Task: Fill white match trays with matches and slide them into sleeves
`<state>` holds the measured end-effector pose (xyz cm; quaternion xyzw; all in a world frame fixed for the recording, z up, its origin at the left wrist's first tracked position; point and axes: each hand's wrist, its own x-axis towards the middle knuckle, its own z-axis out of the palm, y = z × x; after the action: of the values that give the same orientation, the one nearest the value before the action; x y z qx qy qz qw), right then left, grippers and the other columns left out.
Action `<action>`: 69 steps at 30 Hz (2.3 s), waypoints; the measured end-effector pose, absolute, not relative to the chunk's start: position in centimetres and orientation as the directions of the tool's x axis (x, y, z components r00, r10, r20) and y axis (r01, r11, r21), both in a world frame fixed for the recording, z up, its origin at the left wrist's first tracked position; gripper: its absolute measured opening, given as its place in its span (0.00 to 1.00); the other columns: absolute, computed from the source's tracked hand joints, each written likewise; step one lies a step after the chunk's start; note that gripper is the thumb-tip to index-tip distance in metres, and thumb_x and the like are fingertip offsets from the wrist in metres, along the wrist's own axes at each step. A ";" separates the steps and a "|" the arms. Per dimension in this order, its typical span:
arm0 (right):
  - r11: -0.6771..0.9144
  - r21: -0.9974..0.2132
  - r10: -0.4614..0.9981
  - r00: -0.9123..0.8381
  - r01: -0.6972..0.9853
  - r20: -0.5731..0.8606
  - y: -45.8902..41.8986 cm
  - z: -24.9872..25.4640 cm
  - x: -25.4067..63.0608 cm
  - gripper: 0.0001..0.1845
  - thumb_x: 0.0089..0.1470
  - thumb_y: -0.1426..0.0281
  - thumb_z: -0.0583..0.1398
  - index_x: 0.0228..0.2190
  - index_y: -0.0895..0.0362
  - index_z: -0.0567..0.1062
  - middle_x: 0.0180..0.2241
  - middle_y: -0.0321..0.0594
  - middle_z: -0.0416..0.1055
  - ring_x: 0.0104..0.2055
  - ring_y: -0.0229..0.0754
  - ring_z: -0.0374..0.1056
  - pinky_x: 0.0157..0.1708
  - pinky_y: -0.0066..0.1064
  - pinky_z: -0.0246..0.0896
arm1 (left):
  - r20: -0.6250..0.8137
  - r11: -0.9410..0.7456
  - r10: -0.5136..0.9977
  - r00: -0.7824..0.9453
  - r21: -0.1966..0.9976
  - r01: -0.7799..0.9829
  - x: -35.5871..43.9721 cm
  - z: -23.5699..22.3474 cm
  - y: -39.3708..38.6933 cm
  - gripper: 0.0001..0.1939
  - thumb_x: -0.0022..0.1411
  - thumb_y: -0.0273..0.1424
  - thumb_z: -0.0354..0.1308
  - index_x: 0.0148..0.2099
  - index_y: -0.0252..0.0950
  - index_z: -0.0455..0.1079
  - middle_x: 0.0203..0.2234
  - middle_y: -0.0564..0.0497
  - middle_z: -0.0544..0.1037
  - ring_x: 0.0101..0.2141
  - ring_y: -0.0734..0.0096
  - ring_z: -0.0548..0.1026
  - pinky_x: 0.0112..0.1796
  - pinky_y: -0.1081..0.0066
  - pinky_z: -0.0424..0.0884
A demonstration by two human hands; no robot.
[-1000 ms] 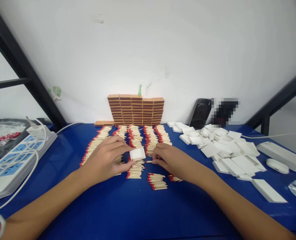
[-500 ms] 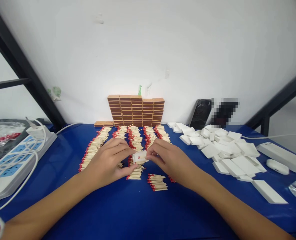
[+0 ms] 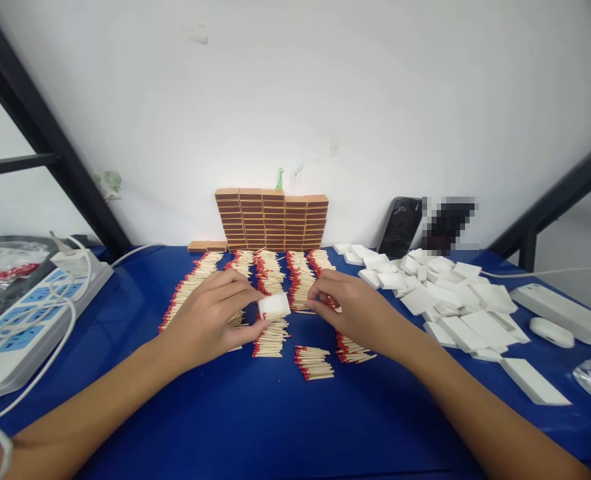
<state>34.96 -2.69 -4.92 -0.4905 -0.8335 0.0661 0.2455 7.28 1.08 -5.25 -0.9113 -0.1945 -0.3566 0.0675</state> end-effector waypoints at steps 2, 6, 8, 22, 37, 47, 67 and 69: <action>0.485 -0.333 0.870 -0.411 0.808 0.270 -2.4 -5.1 35.4 0.04 0.63 0.73 0.63 0.34 0.56 0.77 0.34 0.38 0.71 0.35 0.40 0.67 0.35 0.32 0.59 | 0.679 -0.914 0.303 0.669 0.008 0.406 7.0 -5.2 1.4 0.13 0.62 0.33 0.69 0.47 0.33 0.77 0.35 0.46 0.81 0.40 0.61 0.77 0.43 0.61 0.76; 0.466 -0.314 0.885 -0.435 0.827 0.167 -1.8 -6.0 35.5 0.04 0.63 0.73 0.63 0.35 0.55 0.78 0.37 0.39 0.72 0.37 0.41 0.68 0.36 0.32 0.60 | 0.677 -0.911 0.309 0.668 0.009 0.412 6.9 -5.1 1.6 0.13 0.62 0.33 0.68 0.48 0.34 0.77 0.35 0.46 0.81 0.40 0.61 0.76 0.43 0.61 0.76; 0.464 -0.317 0.886 -0.439 0.827 0.151 -1.7 -6.3 35.4 0.04 0.63 0.74 0.63 0.34 0.55 0.78 0.37 0.40 0.73 0.37 0.41 0.68 0.36 0.32 0.59 | 0.677 -0.913 0.304 0.670 0.007 0.407 7.0 -5.1 1.6 0.13 0.63 0.33 0.68 0.48 0.33 0.77 0.35 0.46 0.81 0.40 0.61 0.76 0.43 0.61 0.76; 0.469 -0.382 0.881 -0.453 0.796 0.137 -2.8 -4.8 35.2 0.06 0.67 0.74 0.59 0.35 0.56 0.74 0.38 0.40 0.72 0.37 0.40 0.68 0.38 0.33 0.62 | 0.661 -0.912 0.315 0.681 0.011 0.411 7.2 -5.2 1.3 0.13 0.63 0.35 0.68 0.47 0.33 0.77 0.34 0.45 0.81 0.38 0.62 0.77 0.41 0.62 0.76; 0.640 -0.254 0.750 -0.518 0.725 0.412 -3.4 -6.1 32.4 0.05 0.68 0.70 0.60 0.41 0.58 0.76 0.39 0.42 0.73 0.39 0.41 0.70 0.36 0.32 0.63 | 0.646 -0.923 0.342 0.682 0.096 0.372 7.8 -5.8 0.6 0.14 0.62 0.32 0.69 0.49 0.36 0.76 0.36 0.47 0.81 0.41 0.62 0.77 0.45 0.62 0.76; 0.502 -0.298 0.864 -0.453 0.812 0.222 -1.9 -5.8 35.7 0.04 0.65 0.74 0.61 0.38 0.55 0.78 0.39 0.40 0.71 0.38 0.41 0.69 0.38 0.33 0.62 | 0.675 -0.915 0.316 0.667 0.029 0.403 7.1 -5.1 1.5 0.13 0.62 0.33 0.69 0.48 0.34 0.77 0.34 0.46 0.82 0.39 0.61 0.77 0.42 0.61 0.76; 0.466 -0.302 0.884 -0.449 0.831 0.130 -2.6 -6.1 34.4 0.05 0.64 0.75 0.61 0.34 0.56 0.75 0.38 0.40 0.72 0.36 0.40 0.69 0.35 0.32 0.60 | 0.652 -0.909 0.346 0.675 0.055 0.413 7.1 -5.4 1.5 0.14 0.63 0.35 0.68 0.49 0.37 0.78 0.34 0.46 0.82 0.39 0.62 0.78 0.42 0.61 0.76; 0.452 -0.296 0.892 -0.433 0.842 0.130 -2.6 -6.1 34.4 0.04 0.64 0.74 0.61 0.34 0.56 0.74 0.39 0.41 0.73 0.36 0.41 0.69 0.35 0.32 0.59 | 0.658 -0.909 0.345 0.670 0.056 0.413 7.2 -5.3 1.4 0.13 0.63 0.36 0.68 0.49 0.37 0.78 0.34 0.46 0.82 0.38 0.62 0.78 0.42 0.61 0.76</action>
<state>34.38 -2.65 -6.08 -0.5150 -0.8414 0.0936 0.1343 7.19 1.45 -5.34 -0.9124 -0.2075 -0.3493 0.0489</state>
